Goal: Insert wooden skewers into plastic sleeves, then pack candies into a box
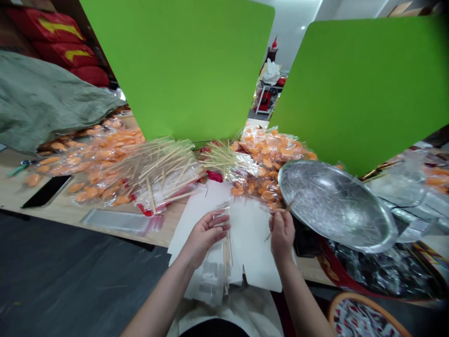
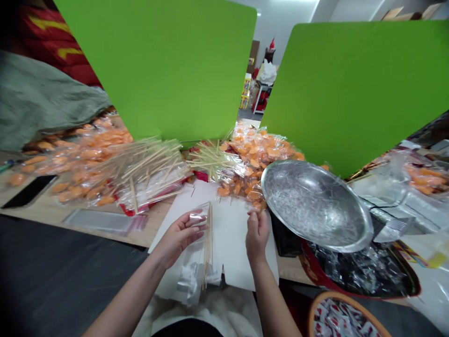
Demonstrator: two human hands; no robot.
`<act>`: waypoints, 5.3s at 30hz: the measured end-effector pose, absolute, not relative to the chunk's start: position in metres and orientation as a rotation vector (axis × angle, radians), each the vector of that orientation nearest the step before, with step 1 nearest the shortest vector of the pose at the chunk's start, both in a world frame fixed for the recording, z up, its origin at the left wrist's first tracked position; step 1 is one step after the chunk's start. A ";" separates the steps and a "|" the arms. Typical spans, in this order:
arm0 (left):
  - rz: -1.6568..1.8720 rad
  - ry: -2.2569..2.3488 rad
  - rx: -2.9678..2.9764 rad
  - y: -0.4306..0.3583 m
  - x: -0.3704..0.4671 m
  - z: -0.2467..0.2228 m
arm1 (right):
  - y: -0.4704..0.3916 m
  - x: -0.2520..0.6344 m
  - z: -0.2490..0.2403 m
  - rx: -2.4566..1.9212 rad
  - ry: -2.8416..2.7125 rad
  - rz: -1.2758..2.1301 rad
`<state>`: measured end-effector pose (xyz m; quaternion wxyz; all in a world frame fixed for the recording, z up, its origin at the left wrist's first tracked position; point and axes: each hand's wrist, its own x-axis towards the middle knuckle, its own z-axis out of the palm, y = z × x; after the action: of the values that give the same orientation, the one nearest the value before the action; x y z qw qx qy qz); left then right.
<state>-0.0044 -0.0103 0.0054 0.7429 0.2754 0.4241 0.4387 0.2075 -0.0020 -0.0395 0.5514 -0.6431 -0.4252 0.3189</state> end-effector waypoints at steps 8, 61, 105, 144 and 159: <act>0.923 0.978 0.819 -0.019 0.006 0.006 | -0.004 0.172 -0.025 -1.420 -0.962 1.602; 0.743 0.851 0.781 -0.029 0.002 0.045 | 0.028 0.187 0.087 -1.062 -1.285 0.834; 0.861 0.974 1.166 -0.037 0.010 0.066 | -0.030 0.161 0.074 -1.032 -2.167 -0.155; 0.843 1.033 0.726 -0.030 0.010 0.060 | 0.060 0.375 0.063 -2.026 -1.654 0.240; 1.053 1.129 0.887 -0.031 0.029 0.061 | -0.034 0.166 0.054 -1.248 -1.284 1.450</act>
<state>0.0290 -0.0313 0.0608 0.6291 0.3873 0.4928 0.4598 0.1658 -0.0341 0.0536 0.4064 -0.4948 -0.5092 0.5751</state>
